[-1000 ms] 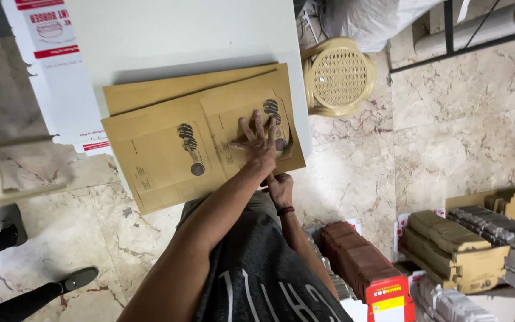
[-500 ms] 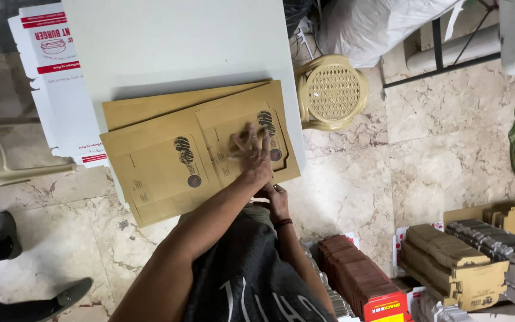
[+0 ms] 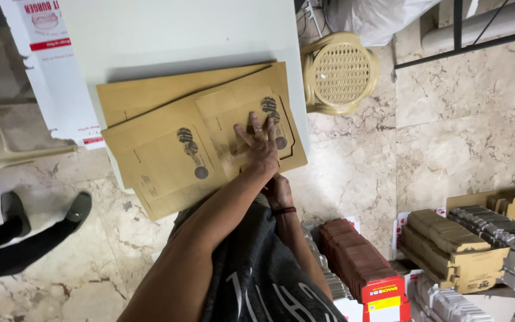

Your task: The person uses a knife to cut along the pre-scored lines of flat cardboard pieces on a white table. They repeatedly cut, fold, and separate the cardboard sections, then stack the cut pieces on a nearby stool.

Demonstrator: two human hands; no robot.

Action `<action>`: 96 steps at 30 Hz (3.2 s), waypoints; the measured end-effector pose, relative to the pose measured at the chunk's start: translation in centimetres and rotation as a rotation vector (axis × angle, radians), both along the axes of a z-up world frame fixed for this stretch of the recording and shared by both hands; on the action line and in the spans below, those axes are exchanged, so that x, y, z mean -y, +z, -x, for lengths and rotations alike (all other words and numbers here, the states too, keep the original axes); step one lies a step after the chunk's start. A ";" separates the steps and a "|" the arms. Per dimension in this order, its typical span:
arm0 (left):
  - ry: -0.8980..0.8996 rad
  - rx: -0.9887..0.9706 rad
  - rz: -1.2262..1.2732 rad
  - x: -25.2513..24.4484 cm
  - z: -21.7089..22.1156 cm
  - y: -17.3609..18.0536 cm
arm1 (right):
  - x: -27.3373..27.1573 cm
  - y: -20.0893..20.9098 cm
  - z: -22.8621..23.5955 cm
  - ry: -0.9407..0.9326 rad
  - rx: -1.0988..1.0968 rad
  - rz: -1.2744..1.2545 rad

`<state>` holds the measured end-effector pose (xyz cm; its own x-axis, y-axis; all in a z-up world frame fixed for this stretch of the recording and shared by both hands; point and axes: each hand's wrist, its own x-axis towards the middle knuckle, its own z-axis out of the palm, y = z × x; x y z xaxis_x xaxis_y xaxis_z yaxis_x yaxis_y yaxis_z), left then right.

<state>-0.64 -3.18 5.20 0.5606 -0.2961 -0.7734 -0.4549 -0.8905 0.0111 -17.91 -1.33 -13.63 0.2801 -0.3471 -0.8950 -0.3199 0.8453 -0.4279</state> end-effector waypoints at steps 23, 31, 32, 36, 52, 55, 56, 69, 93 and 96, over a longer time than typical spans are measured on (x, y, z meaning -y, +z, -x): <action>-0.302 0.068 0.239 -3.4 -2.3 -3.9 | 1.4 12.0 -4.4 0.183 0.105 0.031; -0.300 0.008 0.185 -2.3 -2.1 -3.7 | 1.5 11.1 -4.4 0.071 0.089 -0.209; -0.291 -0.009 0.180 -2.1 -2.0 -3.7 | 1.6 13.6 -5.2 0.286 -0.001 0.085; -0.282 -0.030 0.168 -1.8 -2.1 -3.1 | 0.8 15.3 -6.3 0.268 -0.131 0.278; -0.306 -0.107 0.134 -1.7 -2.3 -3.0 | 1.2 11.0 -5.7 0.172 -0.265 0.014; -0.303 -0.070 0.126 -2.0 -2.2 -2.2 | 0.2 12.9 -6.5 0.440 -0.361 0.388; -0.358 -0.021 0.104 -2.1 -2.3 -1.1 | -0.1 11.8 -5.8 0.444 -0.304 0.478; -0.314 -0.027 0.283 -2.8 -2.9 -4.8 | 1.0 13.3 -5.4 0.241 -0.172 0.226; -0.494 0.024 0.120 -6.8 -6.1 -1.7 | -0.6 17.3 -11.1 0.832 -0.479 0.669; -0.511 0.007 0.111 -6.9 -6.0 -1.0 | 0.5 14.7 -11.4 1.253 -0.480 0.789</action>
